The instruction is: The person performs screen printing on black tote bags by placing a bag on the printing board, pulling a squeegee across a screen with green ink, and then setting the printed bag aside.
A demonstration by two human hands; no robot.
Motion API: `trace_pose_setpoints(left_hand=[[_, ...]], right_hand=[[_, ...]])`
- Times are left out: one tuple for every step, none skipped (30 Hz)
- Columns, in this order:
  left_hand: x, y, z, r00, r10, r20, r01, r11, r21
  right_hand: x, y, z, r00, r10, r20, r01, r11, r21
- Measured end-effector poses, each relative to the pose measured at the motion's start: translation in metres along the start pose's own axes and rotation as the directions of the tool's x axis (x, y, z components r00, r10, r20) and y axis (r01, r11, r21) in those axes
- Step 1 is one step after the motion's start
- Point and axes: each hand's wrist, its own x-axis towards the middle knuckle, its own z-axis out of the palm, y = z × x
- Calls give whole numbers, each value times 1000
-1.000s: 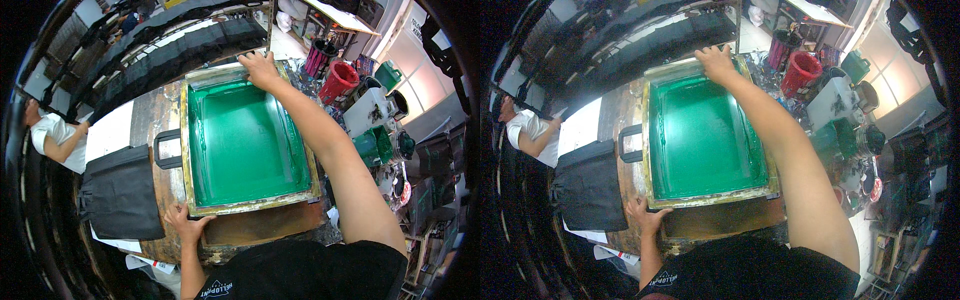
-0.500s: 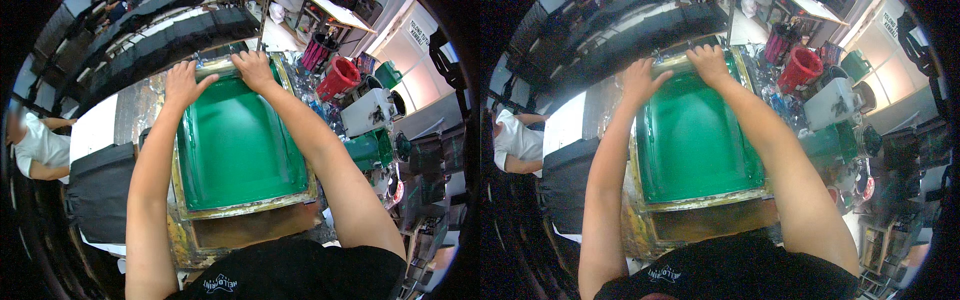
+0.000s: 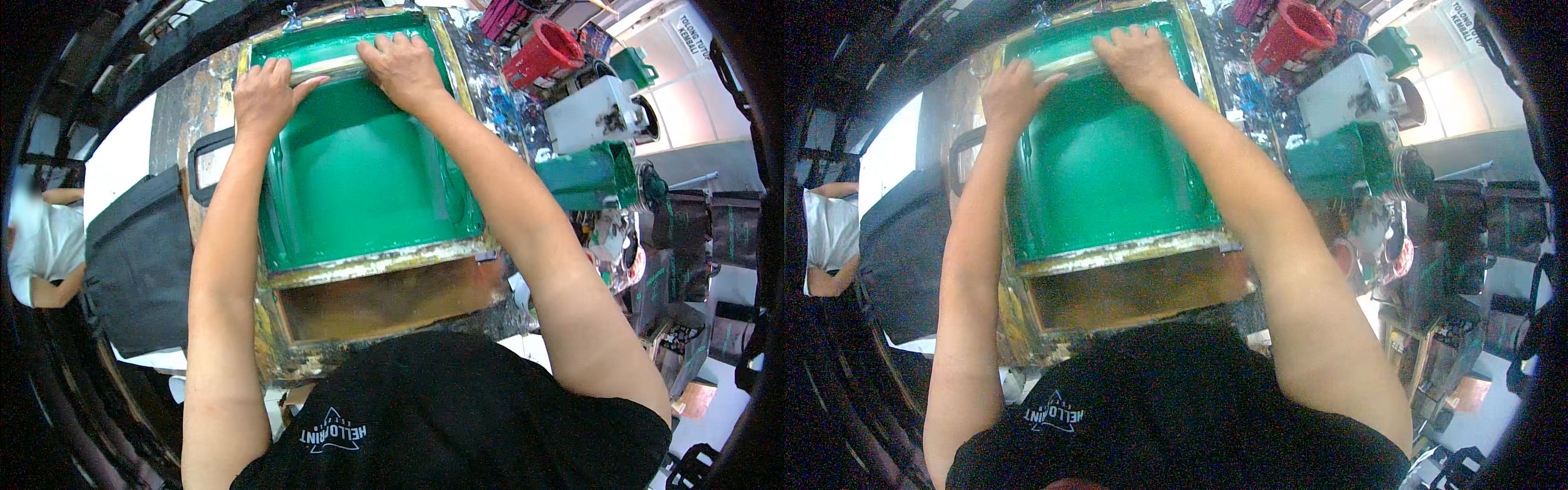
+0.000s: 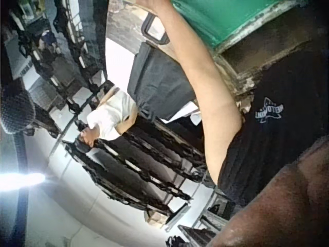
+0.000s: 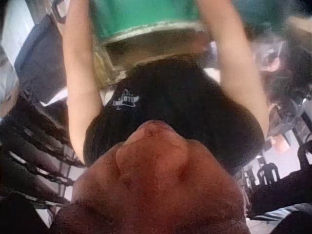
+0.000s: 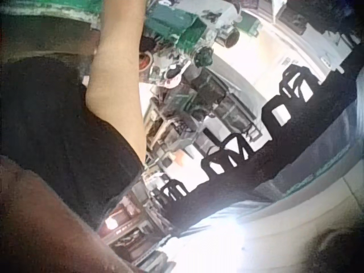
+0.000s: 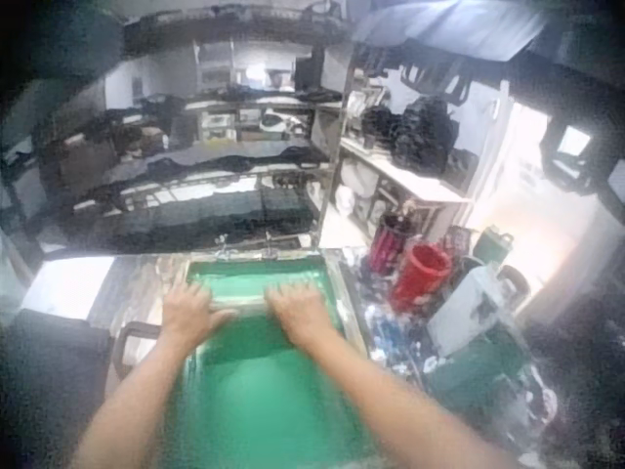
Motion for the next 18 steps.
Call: trace_pose_setpoints(left_hand=[[-8, 4, -9, 1000, -2, 20, 2, 1000, -16], [-15, 8, -19, 999, -4, 33, 5, 999, -34], [-22, 13, -29, 1000, -7, 19, 8, 999, -52], [-30, 18, -39, 1000, -1, 26, 2, 999, -52], [-36, 23, -49, 999, 2, 35, 0, 999, -54], [-43, 27, -58, 999, -1, 53, 4, 998, -57], [-51, 34, -68, 996, -20, 82, 21, 1000, -11], [-58, 39, -77, 996, -18, 85, 19, 1000, -22], [-66, 44, -87, 997, -13, 82, 16, 999, -35], [-73, 49, -95, 998, -5, 70, 9, 999, -53], [-81, 55, -104, 997, -34, 62, 43, 989, -139], [-88, 60, -112, 996, -31, 80, 41, 991, -130], [-96, 65, -122, 995, -29, 101, 41, 991, -128], [-102, 70, -131, 992, -28, 121, 43, 991, -124], [-109, 75, -140, 992, -20, 127, 34, 993, -112], [-115, 79, -150, 990, -23, 138, 40, 992, -117], [-121, 84, -159, 989, -27, 148, 45, 992, -122], [-126, 88, -167, 986, -30, 162, 52, 990, -132]], right_hand=[[-7, -6, -9, 999, 18, 47, -19, 1000, 14], [-15, -10, -19, 998, 19, 57, -20, 999, 31], [-22, -14, -28, 998, 16, 63, -19, 999, 49], [-31, -19, -38, 997, 12, 71, -17, 998, 67], [-39, -23, -48, 997, 13, 73, -19, 996, 88], [-47, -27, -58, 996, 9, 86, -18, 995, 101], [-55, -32, -67, 995, 9, 101, -21, 993, 115], [-63, -36, -76, 993, 10, 114, -24, 992, 125], [-71, -41, -85, 992, 4, 126, -19, 993, 117], [-79, -45, -94, 991, 6, 135, -23, 992, 128], [-88, -50, -103, 991, 6, 137, -25, 990, 139], [-96, -54, -112, 988, 7, 153, -31, 988, 150], [-103, -59, -121, 992, 9, 127, -30, 986, 165], [-111, -64, -131, 990, 5, 142, -30, 984, 174], [-119, -68, -142, 983, 2, 181, -36, 983, 183], [-127, -73, -152, 988, 3, 154, -32, 981, 191], [-133, -76, -161, 985, 3, 172, -41, 975, 218], [-138, -79, -170, 965, -9, 261, -55, 970, 235]])
